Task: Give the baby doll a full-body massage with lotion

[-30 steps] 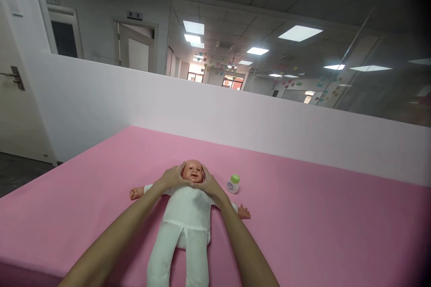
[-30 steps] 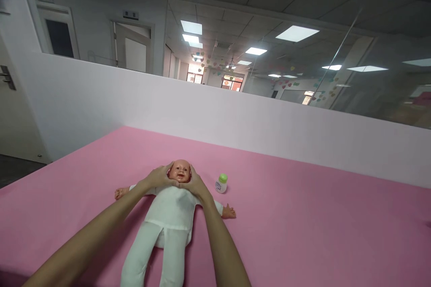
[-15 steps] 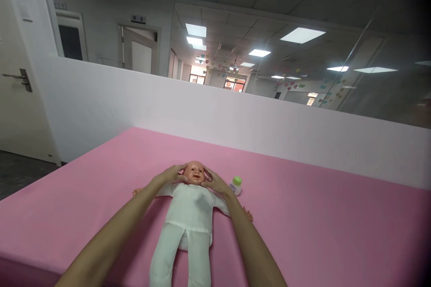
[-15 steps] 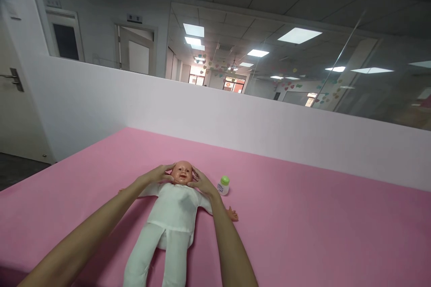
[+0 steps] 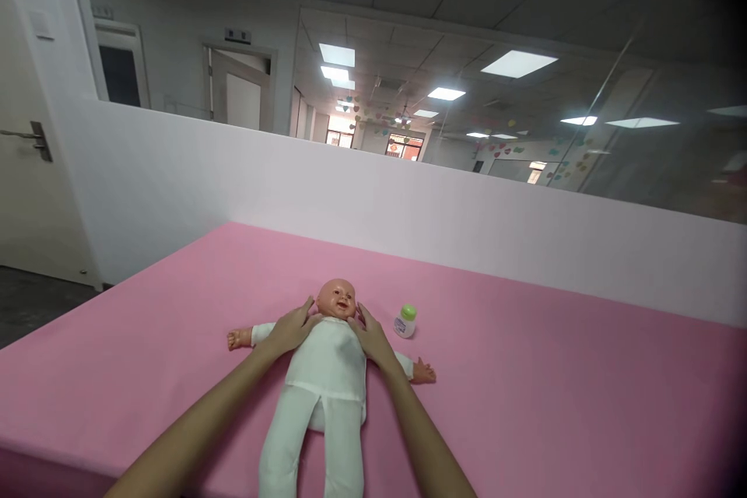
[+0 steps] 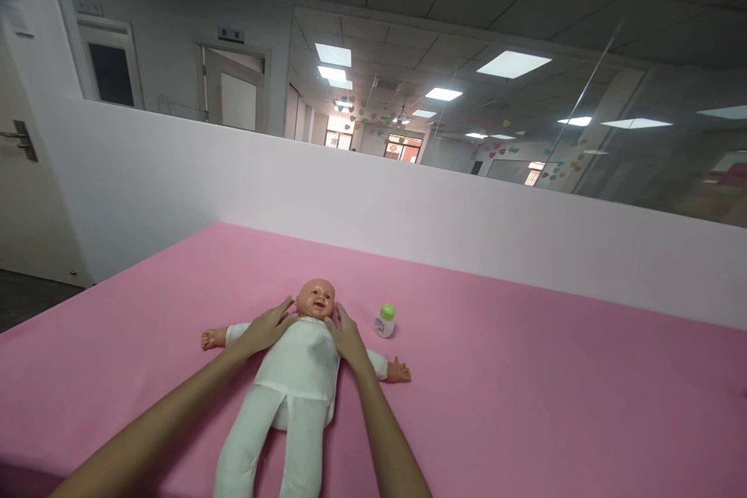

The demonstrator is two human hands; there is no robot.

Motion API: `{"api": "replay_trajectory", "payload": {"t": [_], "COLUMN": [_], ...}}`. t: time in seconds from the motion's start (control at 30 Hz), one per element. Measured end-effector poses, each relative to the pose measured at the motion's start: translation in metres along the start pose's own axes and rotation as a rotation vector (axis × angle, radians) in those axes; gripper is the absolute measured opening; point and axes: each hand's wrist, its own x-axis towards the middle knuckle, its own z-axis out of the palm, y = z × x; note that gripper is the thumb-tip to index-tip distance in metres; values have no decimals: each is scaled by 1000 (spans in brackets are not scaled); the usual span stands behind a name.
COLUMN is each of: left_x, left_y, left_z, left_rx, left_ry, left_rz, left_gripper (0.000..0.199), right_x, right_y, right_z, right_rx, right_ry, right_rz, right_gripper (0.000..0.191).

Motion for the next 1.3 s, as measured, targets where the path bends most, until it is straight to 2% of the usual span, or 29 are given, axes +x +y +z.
{"api": "replay_trajectory", "payload": {"t": [0.1, 0.27, 0.37, 0.43, 0.5, 0.67, 0.8, 0.93, 1.07, 1.17, 1.27, 1.3], "left_x": [-14, -33, -44, -52, -59, -75, -85, -87, -84, -82, -82, -82], "left_y": [2, -7, -27, -42, -56, -73, -69, -62, -63, -67, -69, -68], "left_z": [6, -2, -13, -21, -32, -62, -83, -88, -88, -94, -103, -105], "left_rx": [122, 404, 553, 614, 622, 430, 222, 185, 162, 17, -255, -345], "left_ry": [66, 82, 111, 125, 134, 162, 117, 31, 2, -39, -136, -126], "left_rz": [29, 206, 216, 135, 62, 42, 17, -67, -125, -154, -173, -195], "left_gripper": [57, 47, 45, 45, 43, 41, 41, 40, 40, 46, 46, 46], "right_x": [-15, -41, -56, -66, -74, -87, -94, -100, -104, -104, -101, -99], "right_y": [0, -1, 8, 16, 25, 37, 34, 27, 22, 23, 29, 31], "right_z": [7, 0, -19, -37, -57, -101, -125, -133, -131, -132, -132, -129], "right_rx": [-221, -550, -812, -947, -988, -813, -579, -344, -236, -104, 93, 182], "right_ry": [42, -41, -31, -7, 19, 74, 8, -107, -87, 0, 253, 341], "right_rz": [3, -79, -94, -61, -20, 78, 130, 190, 208, 210, 239, 248], "right_gripper": [69, 52, 49, 46, 44, 46, 44, 36, 34, 52, 69, 69]}}
